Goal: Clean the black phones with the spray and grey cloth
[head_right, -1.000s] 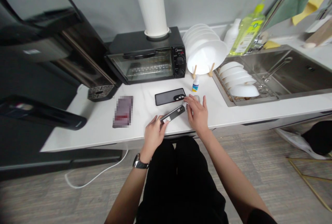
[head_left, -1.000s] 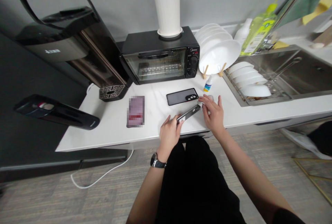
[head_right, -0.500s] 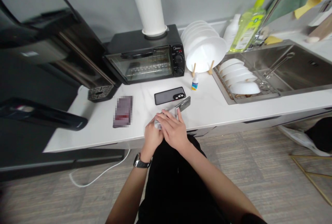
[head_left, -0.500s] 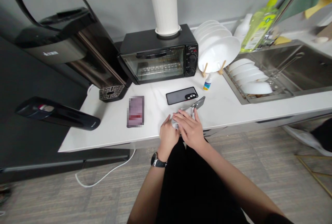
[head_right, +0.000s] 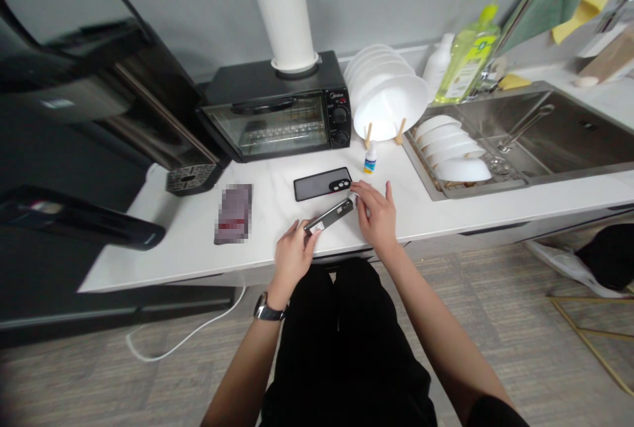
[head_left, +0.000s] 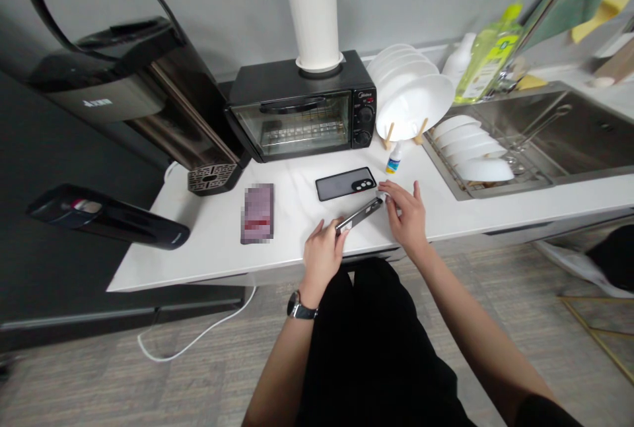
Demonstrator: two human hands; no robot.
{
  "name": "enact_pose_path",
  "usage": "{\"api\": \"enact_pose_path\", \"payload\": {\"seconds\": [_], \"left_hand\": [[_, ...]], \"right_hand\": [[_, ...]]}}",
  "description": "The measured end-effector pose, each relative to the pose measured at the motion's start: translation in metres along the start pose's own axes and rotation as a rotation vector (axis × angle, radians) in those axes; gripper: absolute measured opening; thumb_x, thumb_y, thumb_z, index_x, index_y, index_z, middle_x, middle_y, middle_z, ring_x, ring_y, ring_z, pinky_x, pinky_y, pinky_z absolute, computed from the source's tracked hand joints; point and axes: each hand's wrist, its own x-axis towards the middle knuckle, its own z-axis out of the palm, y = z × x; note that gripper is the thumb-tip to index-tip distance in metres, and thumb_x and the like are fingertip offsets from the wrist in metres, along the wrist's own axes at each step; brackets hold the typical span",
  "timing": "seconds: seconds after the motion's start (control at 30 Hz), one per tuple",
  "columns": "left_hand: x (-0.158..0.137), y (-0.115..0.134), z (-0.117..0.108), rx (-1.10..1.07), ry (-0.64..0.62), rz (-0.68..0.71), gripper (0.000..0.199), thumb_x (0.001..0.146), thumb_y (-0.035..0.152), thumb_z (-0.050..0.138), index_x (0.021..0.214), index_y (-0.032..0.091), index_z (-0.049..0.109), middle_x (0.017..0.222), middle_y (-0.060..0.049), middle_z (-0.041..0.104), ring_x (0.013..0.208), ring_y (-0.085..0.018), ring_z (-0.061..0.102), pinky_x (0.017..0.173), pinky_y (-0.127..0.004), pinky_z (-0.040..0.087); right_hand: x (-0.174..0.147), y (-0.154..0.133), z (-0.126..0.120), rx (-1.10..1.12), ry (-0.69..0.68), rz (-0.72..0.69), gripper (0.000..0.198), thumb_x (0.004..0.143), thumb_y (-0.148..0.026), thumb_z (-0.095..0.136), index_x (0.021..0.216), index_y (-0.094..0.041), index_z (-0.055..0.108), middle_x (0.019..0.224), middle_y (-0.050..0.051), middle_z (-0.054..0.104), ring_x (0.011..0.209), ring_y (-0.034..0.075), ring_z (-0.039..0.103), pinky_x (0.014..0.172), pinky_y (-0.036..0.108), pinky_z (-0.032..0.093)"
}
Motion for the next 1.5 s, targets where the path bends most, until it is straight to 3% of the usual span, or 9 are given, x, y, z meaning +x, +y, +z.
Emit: {"api": "enact_pose_path", "payload": {"seconds": [0.23,0.43,0.57,0.67,0.8,0.93,1.17,1.3,1.5], "left_hand": [[0.000,0.002,-0.001,0.000,0.002,-0.001,0.024,0.108,0.033,0.053,0.127,0.024,0.063,0.104,-0.005,0.080,0.091,-0.023,0.078,0.103,-0.039,0.058],[-0.003,-0.006,0.007,0.048,-0.016,-0.031,0.027,0.099,0.020,0.058,0.124,0.018,0.066,0.098,-0.009,0.079,0.092,-0.026,0.078,0.098,-0.042,0.061],[-0.006,-0.011,0.013,0.078,-0.001,-0.057,0.030,0.092,0.013,0.056,0.120,0.016,0.069,0.107,-0.013,0.080,0.100,-0.028,0.078,0.091,-0.040,0.064],[-0.005,-0.011,0.012,0.071,-0.005,-0.003,0.030,0.091,0.011,0.054,0.116,0.018,0.069,0.102,-0.010,0.080,0.093,-0.026,0.079,0.099,-0.043,0.062],[-0.002,-0.006,0.006,0.048,-0.001,0.008,0.025,0.099,0.018,0.055,0.122,0.020,0.065,0.094,-0.007,0.079,0.083,-0.024,0.078,0.104,-0.044,0.060],[-0.001,0.000,0.001,0.028,-0.002,-0.012,0.024,0.108,0.034,0.053,0.127,0.024,0.063,0.103,-0.006,0.080,0.092,-0.024,0.078,0.101,-0.040,0.059],[0.000,0.002,0.000,0.042,0.006,-0.011,0.024,0.108,0.036,0.053,0.126,0.024,0.064,0.102,-0.005,0.080,0.097,-0.025,0.078,0.101,-0.040,0.059],[0.002,0.002,-0.001,0.041,0.016,-0.011,0.022,0.107,0.034,0.055,0.124,0.023,0.065,0.101,-0.006,0.080,0.099,-0.025,0.078,0.099,-0.039,0.060],[-0.007,-0.008,0.012,0.085,-0.005,-0.034,0.025,0.101,0.018,0.054,0.121,0.012,0.067,0.105,-0.015,0.079,0.096,-0.030,0.078,0.091,-0.041,0.063]], "right_hand": [[-0.011,-0.021,0.009,-0.053,0.009,-0.026,0.036,0.107,-0.019,0.042,0.134,-0.027,0.065,0.144,0.006,0.070,0.151,0.026,0.051,0.132,0.064,0.017],[-0.032,-0.076,0.028,0.032,-0.133,-0.224,0.042,0.106,-0.014,0.044,0.144,-0.023,0.059,0.145,0.006,0.070,0.150,0.023,0.052,0.135,0.058,0.010],[-0.038,-0.089,0.033,0.055,-0.160,-0.330,0.045,0.104,-0.012,0.046,0.146,-0.023,0.058,0.144,0.005,0.071,0.146,0.020,0.056,0.137,0.052,0.006],[-0.037,-0.081,0.028,0.047,-0.185,-0.334,0.046,0.104,-0.011,0.045,0.147,-0.024,0.058,0.143,0.004,0.071,0.144,0.019,0.058,0.137,0.051,0.002],[-0.029,-0.062,0.018,0.040,-0.183,-0.257,0.044,0.106,-0.015,0.044,0.145,-0.028,0.059,0.139,0.004,0.073,0.141,0.020,0.060,0.136,0.053,0.007],[-0.015,-0.034,0.009,0.030,-0.117,-0.140,0.036,0.107,-0.019,0.042,0.134,-0.027,0.066,0.133,0.005,0.076,0.139,0.023,0.061,0.135,0.057,0.010],[0.000,0.001,0.002,0.001,0.008,0.000,0.034,0.108,-0.021,0.042,0.129,-0.027,0.068,0.135,0.006,0.074,0.138,0.024,0.062,0.130,0.059,0.024],[-0.012,-0.025,0.014,-0.042,0.018,-0.030,0.038,0.106,-0.016,0.042,0.133,-0.027,0.066,0.140,0.005,0.072,0.147,0.025,0.054,0.132,0.060,0.020],[-0.039,-0.091,0.037,0.070,-0.149,-0.244,0.043,0.105,-0.014,0.043,0.144,-0.024,0.061,0.142,0.005,0.071,0.145,0.021,0.057,0.137,0.055,0.010]]}}
